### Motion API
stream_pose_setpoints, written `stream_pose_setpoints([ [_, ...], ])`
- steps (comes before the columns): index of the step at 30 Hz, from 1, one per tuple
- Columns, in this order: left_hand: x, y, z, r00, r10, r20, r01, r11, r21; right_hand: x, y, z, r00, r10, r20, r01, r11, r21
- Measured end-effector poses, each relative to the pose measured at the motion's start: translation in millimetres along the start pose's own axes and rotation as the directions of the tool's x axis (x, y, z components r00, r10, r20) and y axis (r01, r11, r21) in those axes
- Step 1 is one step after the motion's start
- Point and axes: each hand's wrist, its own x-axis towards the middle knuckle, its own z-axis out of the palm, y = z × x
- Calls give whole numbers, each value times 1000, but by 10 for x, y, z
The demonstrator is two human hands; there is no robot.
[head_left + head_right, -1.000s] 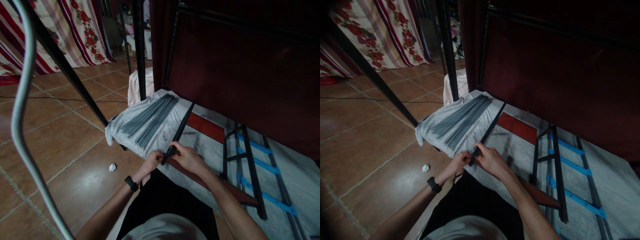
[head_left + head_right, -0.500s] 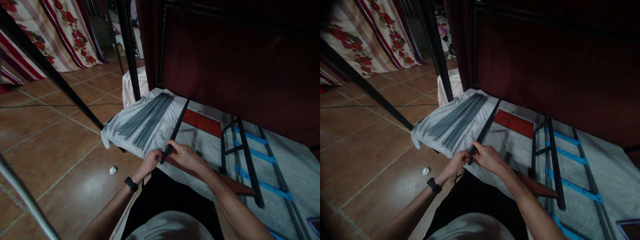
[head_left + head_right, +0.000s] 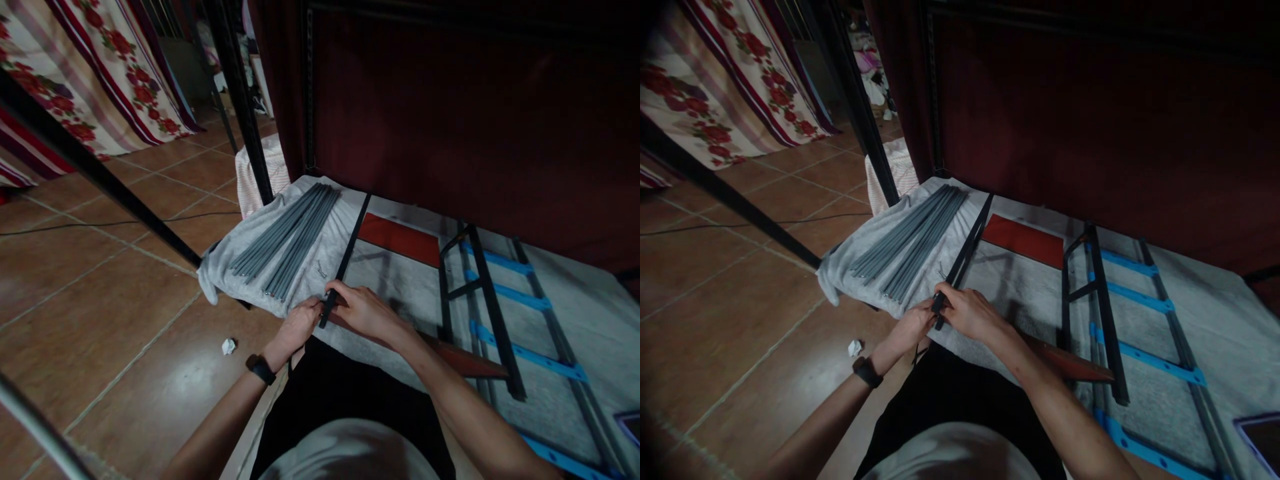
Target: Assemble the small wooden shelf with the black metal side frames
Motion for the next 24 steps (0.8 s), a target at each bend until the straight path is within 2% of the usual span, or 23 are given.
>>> stream_pose_setpoints([
  [7, 24, -100, -37, 1000, 4, 19, -4, 1000, -18, 17, 3, 30, 1000, 14, -6, -14, 999, -48],
  [12, 89, -148, -82, 996, -49, 68, 43, 995, 91, -8, -18, 40, 1000, -31, 6, 31, 985, -168],
  [15, 149, -212, -93, 993, -33, 116, 18, 991, 129, -122, -23, 54, 997, -48, -52, 34, 972, -234],
  [19, 186, -312, -59, 993, -52, 103, 32, 981, 190, -510, -51, 71, 966, -72, -249, -5, 955, -296],
  [22, 207, -348, -42, 997, -45, 61, 32, 979, 199, -963, -38, 19, 924, -127, -360, 12, 952, -305],
  [24, 221, -343, -58, 997, -38, 62, 26, 984, 174, -1320, 18, -61, 891, -114, -439, -12, 961, -275],
])
